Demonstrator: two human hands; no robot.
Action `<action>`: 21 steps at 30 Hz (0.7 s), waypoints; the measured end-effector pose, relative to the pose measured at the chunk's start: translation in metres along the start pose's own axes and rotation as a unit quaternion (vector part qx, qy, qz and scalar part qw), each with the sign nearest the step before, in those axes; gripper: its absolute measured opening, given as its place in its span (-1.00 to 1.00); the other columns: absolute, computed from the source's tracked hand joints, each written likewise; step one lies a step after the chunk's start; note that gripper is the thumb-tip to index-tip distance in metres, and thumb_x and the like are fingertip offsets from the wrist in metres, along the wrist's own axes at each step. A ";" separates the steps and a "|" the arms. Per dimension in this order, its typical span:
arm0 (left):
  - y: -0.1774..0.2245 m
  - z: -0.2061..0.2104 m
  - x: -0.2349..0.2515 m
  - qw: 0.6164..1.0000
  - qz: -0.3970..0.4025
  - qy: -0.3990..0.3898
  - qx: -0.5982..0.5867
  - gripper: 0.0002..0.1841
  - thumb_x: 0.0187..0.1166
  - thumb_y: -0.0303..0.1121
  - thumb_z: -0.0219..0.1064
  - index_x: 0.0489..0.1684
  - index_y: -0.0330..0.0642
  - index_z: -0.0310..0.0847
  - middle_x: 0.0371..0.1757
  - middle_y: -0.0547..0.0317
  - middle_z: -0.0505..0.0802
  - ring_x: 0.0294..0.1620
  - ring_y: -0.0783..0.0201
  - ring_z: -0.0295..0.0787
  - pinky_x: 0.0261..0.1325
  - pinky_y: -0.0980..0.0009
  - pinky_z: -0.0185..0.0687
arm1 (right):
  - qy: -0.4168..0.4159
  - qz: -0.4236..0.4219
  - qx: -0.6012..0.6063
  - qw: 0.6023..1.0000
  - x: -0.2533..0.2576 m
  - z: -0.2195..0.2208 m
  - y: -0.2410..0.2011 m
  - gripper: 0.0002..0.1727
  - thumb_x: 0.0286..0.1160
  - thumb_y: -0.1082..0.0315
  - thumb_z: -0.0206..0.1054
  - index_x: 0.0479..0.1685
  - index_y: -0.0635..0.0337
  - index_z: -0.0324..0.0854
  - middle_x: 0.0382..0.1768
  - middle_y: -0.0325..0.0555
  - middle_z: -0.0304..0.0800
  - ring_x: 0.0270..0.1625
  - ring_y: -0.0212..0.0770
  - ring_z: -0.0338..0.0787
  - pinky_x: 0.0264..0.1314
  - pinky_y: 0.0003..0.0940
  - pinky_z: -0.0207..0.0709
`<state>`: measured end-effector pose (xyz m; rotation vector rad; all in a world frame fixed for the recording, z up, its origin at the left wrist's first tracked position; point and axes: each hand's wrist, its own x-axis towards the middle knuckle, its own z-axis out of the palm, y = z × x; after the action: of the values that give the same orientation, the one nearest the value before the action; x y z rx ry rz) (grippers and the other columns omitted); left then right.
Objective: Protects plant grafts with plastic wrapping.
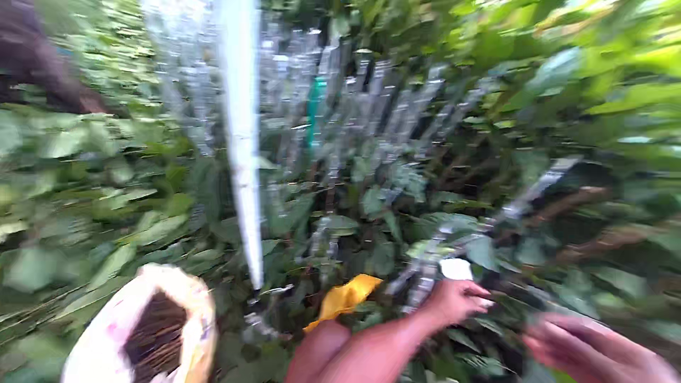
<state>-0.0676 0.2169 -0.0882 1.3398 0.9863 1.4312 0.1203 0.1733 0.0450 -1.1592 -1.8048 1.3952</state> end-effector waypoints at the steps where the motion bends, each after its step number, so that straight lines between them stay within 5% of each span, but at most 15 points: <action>1: -0.003 -0.004 0.000 1.000 -0.010 -0.018 0.014 -0.71 0.61 -0.49 0.37 0.20 -0.47 0.71 0.14 -0.21 0.86 0.10 0.11 0.88 0.31 0.17 0.77 | 0.062 0.016 -0.044 0.997 0.018 0.004 0.007 -0.80 0.68 0.41 0.27 0.14 0.27 0.64 -0.12 -0.08 0.87 -0.13 -0.15 0.93 0.02 -0.15 0.88; 5: -0.017 -0.018 0.004 0.997 -0.048 -0.059 -0.025 -0.64 0.58 -0.53 0.34 0.32 -0.43 0.61 0.23 -0.16 0.80 0.08 0.15 0.85 0.25 0.20 0.80 | 0.084 0.098 -0.258 0.957 0.066 -0.003 0.025 -0.71 0.77 0.36 0.19 0.30 0.29 0.65 0.03 0.09 0.86 -0.02 -0.08 0.93 0.17 -0.08 0.81; 10: -0.027 -0.021 0.009 0.979 -0.114 -0.084 -0.149 -0.67 0.83 -0.46 0.02 0.40 -0.43 0.47 0.12 -0.09 0.83 -0.10 0.19 0.88 0.05 0.26 0.82 | -0.006 0.041 -0.375 0.926 0.083 0.002 0.034 -0.71 0.73 0.31 0.22 0.21 0.22 0.74 -0.03 0.04 0.91 0.00 -0.07 0.92 0.25 -0.01 0.75; 14: -0.033 -0.019 0.015 0.966 -0.139 -0.095 -0.194 -0.72 0.80 -0.39 0.16 0.29 -0.41 0.49 -0.04 -0.06 0.86 -0.14 0.16 0.89 0.02 0.23 0.83 | -0.056 0.028 -0.451 0.890 0.097 0.004 0.042 -0.71 0.65 0.29 0.27 0.16 0.12 0.82 -0.03 0.05 0.92 0.06 0.03 0.89 0.31 0.14 0.65; 18: -0.029 -0.011 0.017 0.987 -0.102 -0.070 -0.102 -0.75 0.55 -0.51 0.43 0.07 -0.43 0.60 -0.15 -0.06 0.89 -0.20 0.18 0.90 -0.02 0.25 0.85 | -0.060 0.081 -0.432 0.896 0.105 0.001 0.045 -0.72 0.59 0.30 0.35 0.17 0.13 0.80 -0.11 0.00 0.93 -0.07 -0.05 0.91 0.20 0.06 0.71; 21: -0.023 0.003 0.019 0.997 -0.026 -0.072 0.030 -0.73 0.69 -0.41 0.29 0.22 -0.38 0.70 0.07 -0.08 0.89 -0.01 0.17 0.90 0.23 0.19 0.80 | -0.008 0.142 -0.360 0.922 0.097 -0.006 0.049 -0.70 0.64 0.27 0.37 0.21 0.22 0.73 -0.09 0.04 0.91 -0.11 -0.05 0.92 0.13 0.02 0.79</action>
<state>-0.0628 0.2413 -0.1046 1.4301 0.9678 1.2559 0.0947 0.2657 -0.0059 -1.8360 -2.3189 0.8709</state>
